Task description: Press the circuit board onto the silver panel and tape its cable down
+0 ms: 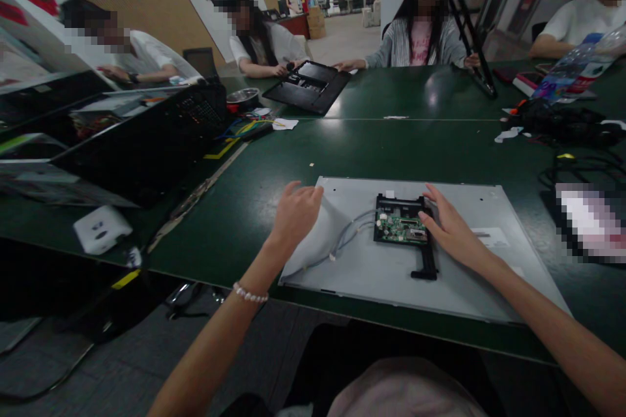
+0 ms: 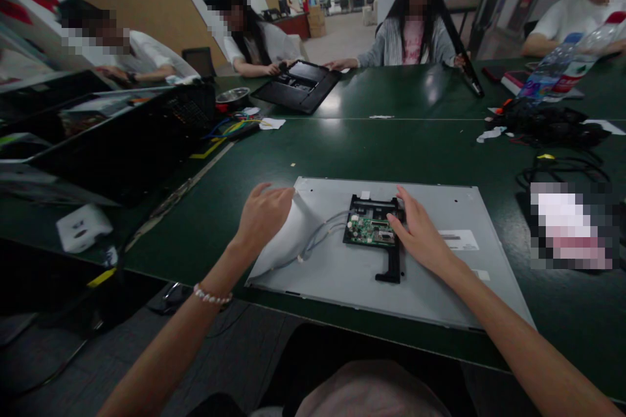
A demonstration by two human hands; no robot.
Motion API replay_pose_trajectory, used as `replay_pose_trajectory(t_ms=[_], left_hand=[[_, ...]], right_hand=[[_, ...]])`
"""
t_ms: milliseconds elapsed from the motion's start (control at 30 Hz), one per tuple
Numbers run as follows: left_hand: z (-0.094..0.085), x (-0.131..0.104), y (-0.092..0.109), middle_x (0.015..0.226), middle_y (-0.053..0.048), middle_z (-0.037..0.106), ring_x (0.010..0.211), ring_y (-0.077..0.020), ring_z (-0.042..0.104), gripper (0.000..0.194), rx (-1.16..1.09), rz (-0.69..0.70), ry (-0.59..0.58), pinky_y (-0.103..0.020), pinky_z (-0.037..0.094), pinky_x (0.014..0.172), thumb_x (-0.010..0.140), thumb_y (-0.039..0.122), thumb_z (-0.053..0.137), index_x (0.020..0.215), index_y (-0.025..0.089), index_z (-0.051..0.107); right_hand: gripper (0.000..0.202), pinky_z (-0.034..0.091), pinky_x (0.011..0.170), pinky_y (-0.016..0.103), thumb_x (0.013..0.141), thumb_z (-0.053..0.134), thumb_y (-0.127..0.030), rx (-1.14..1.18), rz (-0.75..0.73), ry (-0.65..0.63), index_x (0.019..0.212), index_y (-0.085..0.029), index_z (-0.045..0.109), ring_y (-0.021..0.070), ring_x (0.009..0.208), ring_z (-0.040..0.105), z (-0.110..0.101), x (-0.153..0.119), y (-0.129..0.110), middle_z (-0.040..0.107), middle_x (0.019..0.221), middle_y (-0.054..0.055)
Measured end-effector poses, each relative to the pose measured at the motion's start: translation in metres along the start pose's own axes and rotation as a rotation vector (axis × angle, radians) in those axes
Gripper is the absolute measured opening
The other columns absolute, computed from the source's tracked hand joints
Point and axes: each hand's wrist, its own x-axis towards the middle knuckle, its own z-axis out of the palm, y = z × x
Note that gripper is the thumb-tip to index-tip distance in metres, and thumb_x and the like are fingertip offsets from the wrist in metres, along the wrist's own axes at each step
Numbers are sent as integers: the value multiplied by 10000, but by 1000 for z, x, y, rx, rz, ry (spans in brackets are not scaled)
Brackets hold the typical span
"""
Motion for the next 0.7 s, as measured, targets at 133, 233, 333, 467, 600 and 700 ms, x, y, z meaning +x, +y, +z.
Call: replay_pose_trajectory(t_ms=[133,233,333,467,600,700], left_hand=[[-23,-38,53,922,-104,743,868,-216,702,290,-27,85,32,-428,451,1001,930,71,403,951,165,676],[-23,-56,79,996,-118,743,986,-219,698,251,-28,126,102,-426,452,1016,953,78,426,961,159,663],[-15,-65,93,1004,-112,744,1043,-222,691,233,-26,150,163,-429,449,1026,964,77,442,1011,151,658],[-6,-72,102,1027,-107,745,1088,-227,680,246,-36,177,172,-433,456,1022,965,70,441,1057,155,652],[-2,-75,106,1036,-105,750,1079,-221,686,222,-74,138,185,-439,458,1019,964,75,456,1046,148,649],[-3,-75,109,1036,-94,756,1079,-223,689,160,-158,85,186,-447,455,1026,972,178,509,1036,173,655]], right_hand=[[659,353,1134,586,995,420,-448,-15,-10,18,1567,-217,190,337,1347,478,-2,0,-1,507,1435,189],[658,361,1123,596,993,421,-448,-22,-6,25,1569,-235,184,338,1337,490,-3,0,-2,516,1431,177],[658,369,1113,597,990,424,-446,-21,-5,33,1568,-242,184,339,1336,493,-3,-1,-2,522,1426,174],[660,362,1121,584,990,425,-444,-24,0,25,1566,-225,190,334,1337,491,-3,-2,-2,513,1434,182],[656,361,1125,570,994,421,-451,-26,7,16,1564,-215,197,326,1325,500,-2,-2,-1,510,1433,182],[654,362,1119,582,991,426,-454,-31,-2,19,1563,-237,196,327,1322,502,-2,-3,1,516,1424,170]])
